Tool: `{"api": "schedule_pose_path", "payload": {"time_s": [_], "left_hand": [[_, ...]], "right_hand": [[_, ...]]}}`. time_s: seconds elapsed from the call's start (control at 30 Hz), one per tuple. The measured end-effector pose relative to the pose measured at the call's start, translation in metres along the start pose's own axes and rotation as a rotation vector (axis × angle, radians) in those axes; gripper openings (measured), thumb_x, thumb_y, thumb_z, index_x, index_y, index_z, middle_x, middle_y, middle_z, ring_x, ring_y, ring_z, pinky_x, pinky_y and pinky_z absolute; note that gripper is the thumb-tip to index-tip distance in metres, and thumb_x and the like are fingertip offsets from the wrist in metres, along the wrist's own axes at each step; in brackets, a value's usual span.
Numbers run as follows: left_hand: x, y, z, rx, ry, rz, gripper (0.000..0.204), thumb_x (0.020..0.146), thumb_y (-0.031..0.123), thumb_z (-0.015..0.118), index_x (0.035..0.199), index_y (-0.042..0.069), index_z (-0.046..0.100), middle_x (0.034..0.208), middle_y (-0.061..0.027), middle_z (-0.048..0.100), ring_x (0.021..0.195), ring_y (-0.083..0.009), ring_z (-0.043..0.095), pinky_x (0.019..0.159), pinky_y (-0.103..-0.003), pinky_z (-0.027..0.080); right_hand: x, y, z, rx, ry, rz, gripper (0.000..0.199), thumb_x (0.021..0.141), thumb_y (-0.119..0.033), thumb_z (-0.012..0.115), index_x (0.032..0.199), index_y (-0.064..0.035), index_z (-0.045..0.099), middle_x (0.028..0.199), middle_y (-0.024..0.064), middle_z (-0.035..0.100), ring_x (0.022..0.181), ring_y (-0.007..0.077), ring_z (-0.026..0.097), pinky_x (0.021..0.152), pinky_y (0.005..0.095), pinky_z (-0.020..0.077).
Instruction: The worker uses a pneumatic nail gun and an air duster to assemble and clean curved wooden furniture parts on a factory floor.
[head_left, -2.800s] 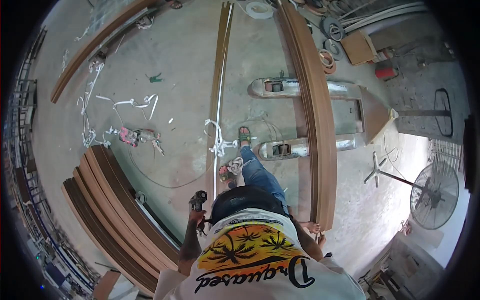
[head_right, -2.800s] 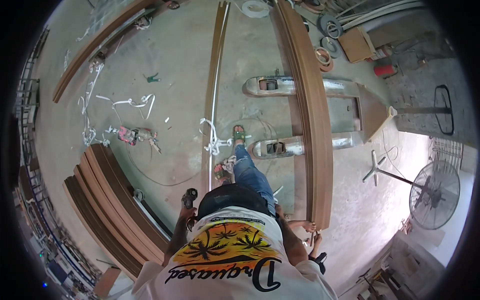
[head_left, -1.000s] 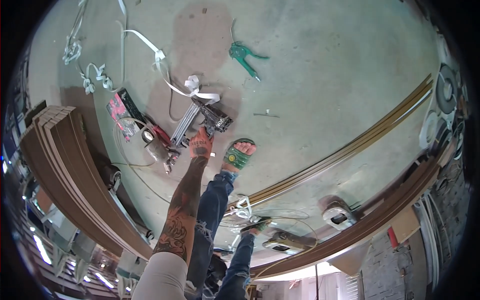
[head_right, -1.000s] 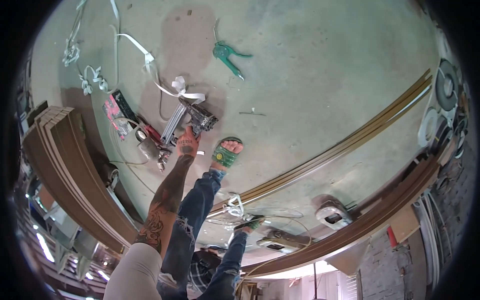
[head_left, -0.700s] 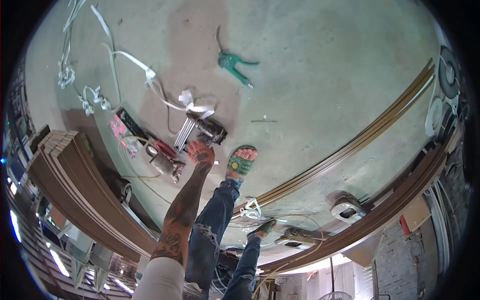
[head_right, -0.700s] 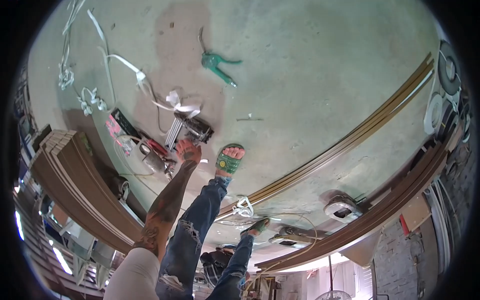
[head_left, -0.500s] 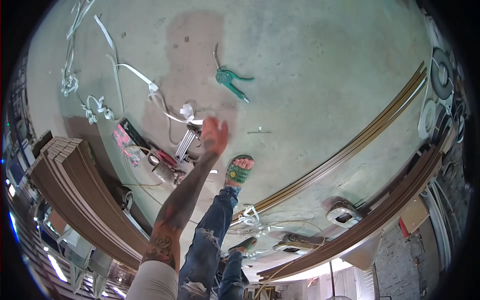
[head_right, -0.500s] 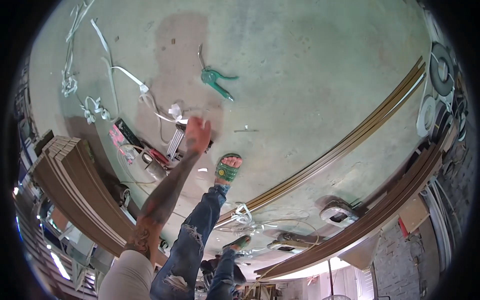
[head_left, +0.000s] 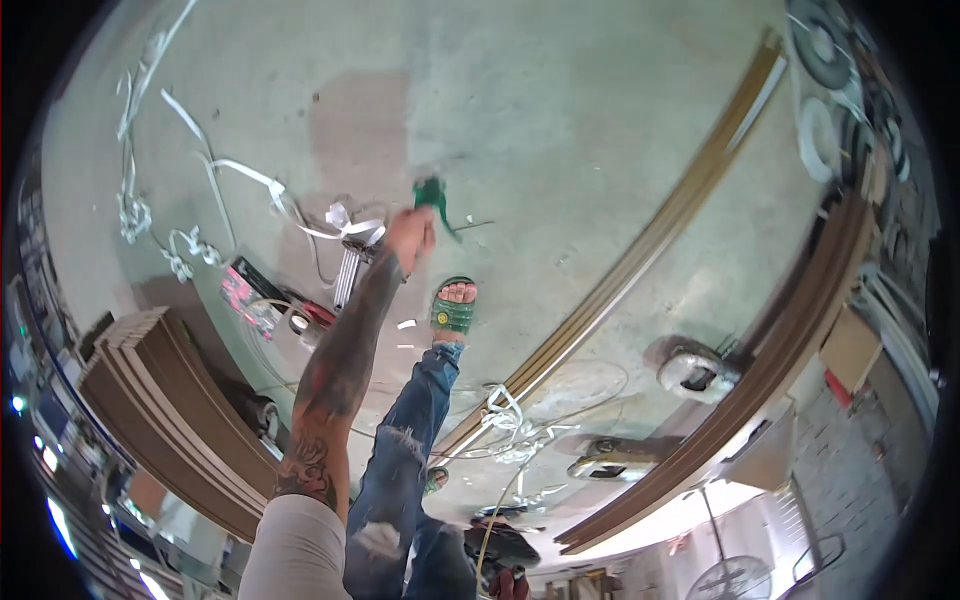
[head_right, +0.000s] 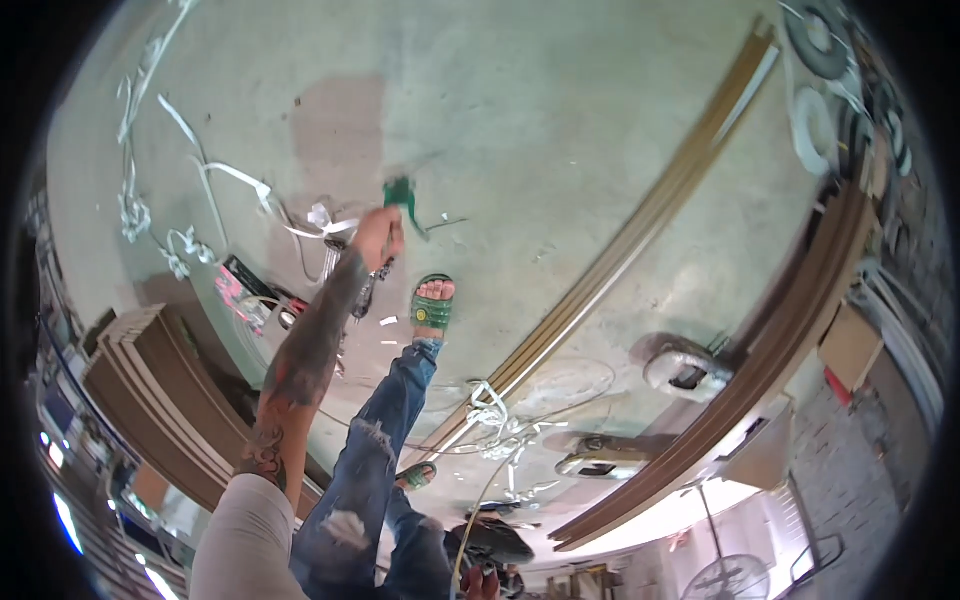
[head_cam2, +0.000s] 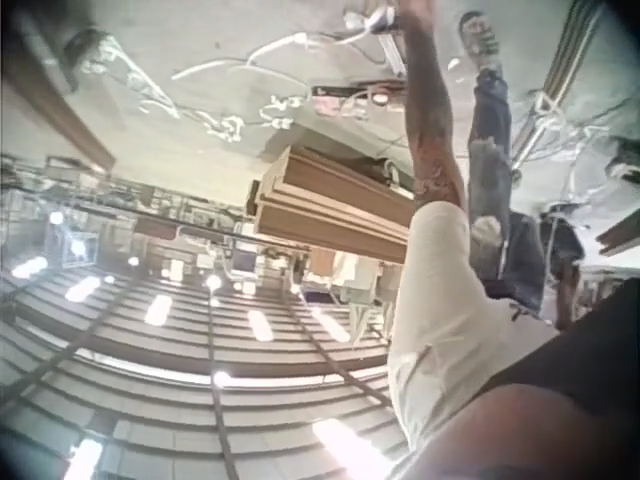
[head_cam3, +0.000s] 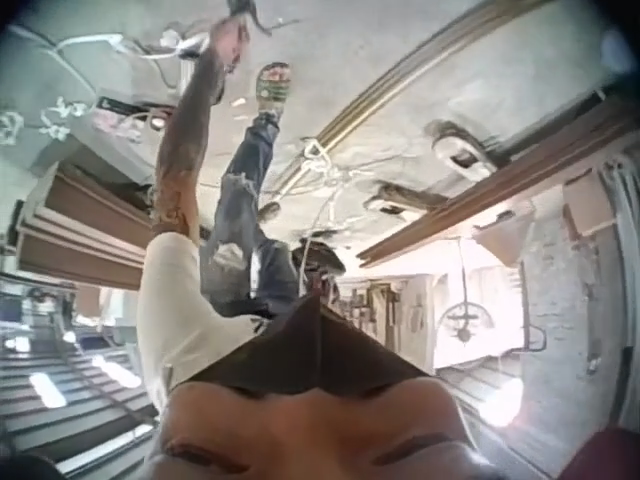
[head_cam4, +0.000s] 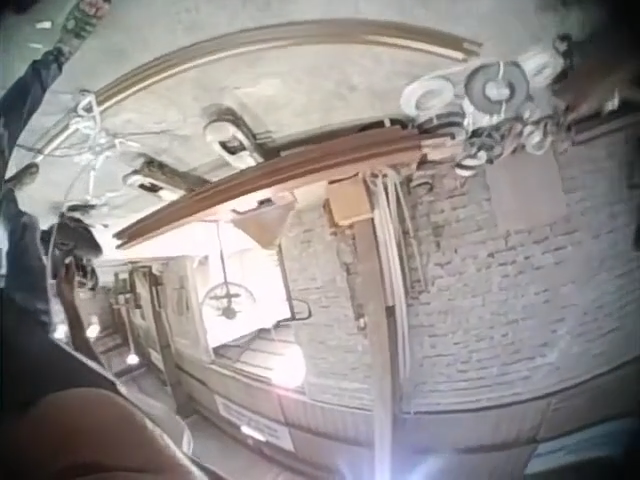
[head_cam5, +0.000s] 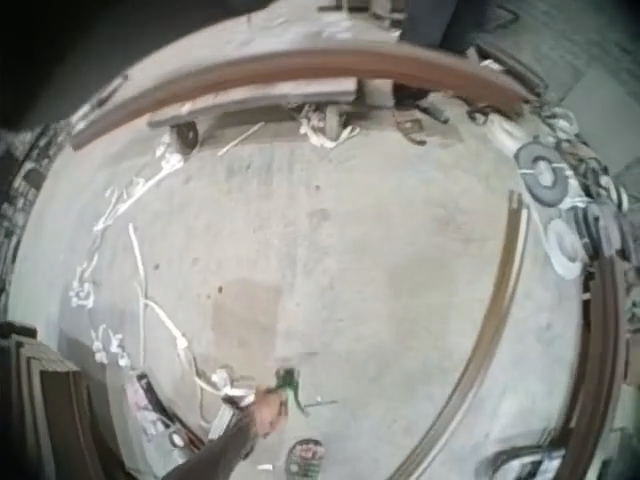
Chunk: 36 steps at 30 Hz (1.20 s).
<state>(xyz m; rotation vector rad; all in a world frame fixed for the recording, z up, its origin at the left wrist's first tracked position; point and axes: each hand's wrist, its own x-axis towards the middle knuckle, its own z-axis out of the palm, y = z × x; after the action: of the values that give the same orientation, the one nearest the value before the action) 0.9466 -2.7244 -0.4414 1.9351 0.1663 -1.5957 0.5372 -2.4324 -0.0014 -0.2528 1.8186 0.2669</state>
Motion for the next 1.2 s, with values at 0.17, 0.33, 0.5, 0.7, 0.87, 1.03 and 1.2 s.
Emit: {"api": "schedule_pose_path", "payload": {"time_s": [0.17,0.33,0.5,0.7,0.87,1.03,1.2], "left_hand": [[-0.266,0.051,0.053,-0.696,-0.731,-0.322,0.012,0.085,0.02,0.052,0.081,0.01,0.048,0.06,0.0049,0.036,0.049,-0.0088,0.038,0.051,-0.026,0.035],[-0.497,0.089,0.072,-0.501,-0.959,-0.055,0.038,0.085,0.022,0.052,0.111,-0.006,0.05,0.065,0.0037,0.038,0.052,-0.0065,0.038,0.052,-0.023,0.033],[-0.681,0.093,0.084,-0.323,-1.145,0.086,0.033,0.091,0.039,0.043,0.076,0.01,0.04,0.065,0.0006,0.039,0.051,-0.0121,0.038,0.052,-0.027,0.032],[-0.846,0.045,0.07,-0.069,-1.372,0.129,0.036,0.091,0.043,0.04,0.075,0.011,0.041,0.063,0.0008,0.038,0.049,-0.0121,0.038,0.051,-0.027,0.031],[-0.913,0.002,0.075,0.029,-1.537,0.098,0.034,0.092,0.041,0.039,0.079,0.01,0.044,0.064,0.0001,0.039,0.05,-0.0125,0.039,0.052,-0.027,0.031],[-0.959,-0.021,0.087,-0.044,-1.686,0.038,0.025,0.098,0.032,0.034,0.09,0.011,0.044,0.069,0.0005,0.039,0.056,-0.0125,0.039,0.056,-0.028,0.031],[-0.97,-0.034,0.083,-0.12,-1.628,0.124,0.023,0.099,0.032,0.037,0.09,0.011,0.043,0.069,0.0011,0.037,0.057,-0.0118,0.038,0.056,-0.027,0.032]], "right_hand": [[-0.075,0.051,0.006,-0.055,0.145,-0.287,0.023,0.09,-0.028,0.054,0.085,-0.0055,0.052,0.062,0.0053,0.053,0.055,0.0155,0.049,0.05,0.0337,0.0386],[-0.148,0.052,0.012,0.056,0.264,-0.583,0.025,0.089,-0.027,0.057,0.086,-0.0033,0.048,0.069,0.0154,0.055,0.061,0.0247,0.053,0.057,0.0363,0.0424],[-0.206,0.086,-0.011,0.252,0.361,-0.813,0.022,0.089,-0.024,0.056,0.094,-0.0035,0.049,0.067,0.0145,0.055,0.059,0.024,0.054,0.055,0.0355,0.0425],[-0.3,0.118,-0.045,0.566,0.635,-1.123,0.019,0.088,-0.017,0.056,0.097,-0.0014,0.052,0.067,0.0103,0.052,0.057,0.0198,0.049,0.055,0.0319,0.0404],[-0.339,0.155,-0.061,0.691,0.755,-1.256,0.021,0.088,-0.015,0.057,0.102,-0.0013,0.052,0.066,0.0044,0.047,0.059,0.0118,0.044,0.054,0.0266,0.0381],[-0.396,0.153,-0.064,0.727,0.673,-1.296,0.017,0.091,-0.013,0.052,0.104,-0.0013,0.051,0.068,0.0012,0.051,0.052,0.0084,0.049,0.047,0.0225,0.0379],[-0.434,0.121,-0.052,0.781,0.614,-1.332,0.018,0.091,-0.015,0.054,0.101,-0.0002,0.051,0.062,0.0019,0.045,0.055,0.0084,0.041,0.05,0.0253,0.0334]]}}
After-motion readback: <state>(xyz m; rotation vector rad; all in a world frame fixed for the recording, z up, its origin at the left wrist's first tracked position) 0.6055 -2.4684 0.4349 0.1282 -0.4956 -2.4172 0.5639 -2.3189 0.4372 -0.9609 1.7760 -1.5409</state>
